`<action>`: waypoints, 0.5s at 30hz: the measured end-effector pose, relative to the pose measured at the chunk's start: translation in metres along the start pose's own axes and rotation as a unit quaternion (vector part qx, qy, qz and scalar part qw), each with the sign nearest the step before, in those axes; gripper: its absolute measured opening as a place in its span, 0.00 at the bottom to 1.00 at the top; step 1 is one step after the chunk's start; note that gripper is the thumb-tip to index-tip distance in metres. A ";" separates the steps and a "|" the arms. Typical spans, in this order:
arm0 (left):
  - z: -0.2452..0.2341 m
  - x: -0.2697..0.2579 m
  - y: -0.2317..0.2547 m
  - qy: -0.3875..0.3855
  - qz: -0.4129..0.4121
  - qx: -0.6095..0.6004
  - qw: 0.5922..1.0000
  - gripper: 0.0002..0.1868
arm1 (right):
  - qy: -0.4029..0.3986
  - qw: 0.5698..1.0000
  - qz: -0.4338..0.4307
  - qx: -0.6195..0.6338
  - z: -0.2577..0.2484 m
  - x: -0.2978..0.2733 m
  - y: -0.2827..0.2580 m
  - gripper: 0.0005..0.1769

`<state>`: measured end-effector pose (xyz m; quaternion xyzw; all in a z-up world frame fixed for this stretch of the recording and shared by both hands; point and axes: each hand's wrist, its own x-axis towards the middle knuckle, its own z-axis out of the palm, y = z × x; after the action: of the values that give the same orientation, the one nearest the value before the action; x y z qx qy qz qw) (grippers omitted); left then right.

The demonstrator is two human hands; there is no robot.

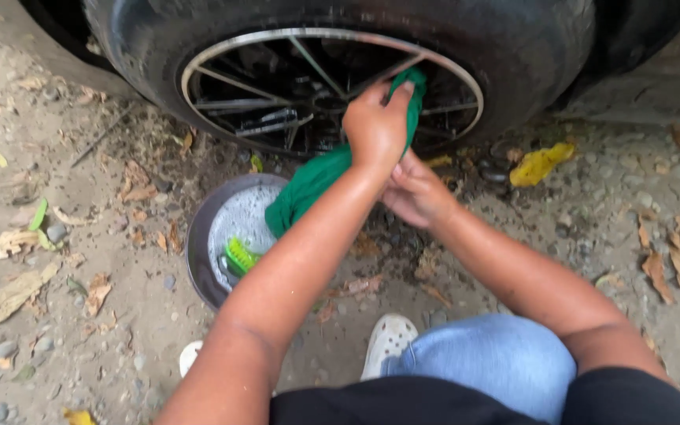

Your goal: The person scrubs the tire and rim of a car wheel using a green brush and soapy water from a bucket. They then switch to a green cloth to wipe the rim and tire surface, repeatedly dipping the cloth into the bucket to rinse it.

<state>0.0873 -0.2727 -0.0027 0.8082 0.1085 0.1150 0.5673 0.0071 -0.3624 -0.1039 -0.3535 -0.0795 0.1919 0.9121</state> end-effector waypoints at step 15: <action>0.024 -0.012 0.008 -0.054 -0.107 -0.379 0.918 0.04 | -0.051 0.987 0.046 -0.144 0.021 0.009 0.029 0.25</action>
<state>0.0841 -0.3007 -0.0034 0.5214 0.1119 0.0421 0.8449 0.0013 -0.3265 -0.1079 -0.4743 -0.1362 0.2382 0.8365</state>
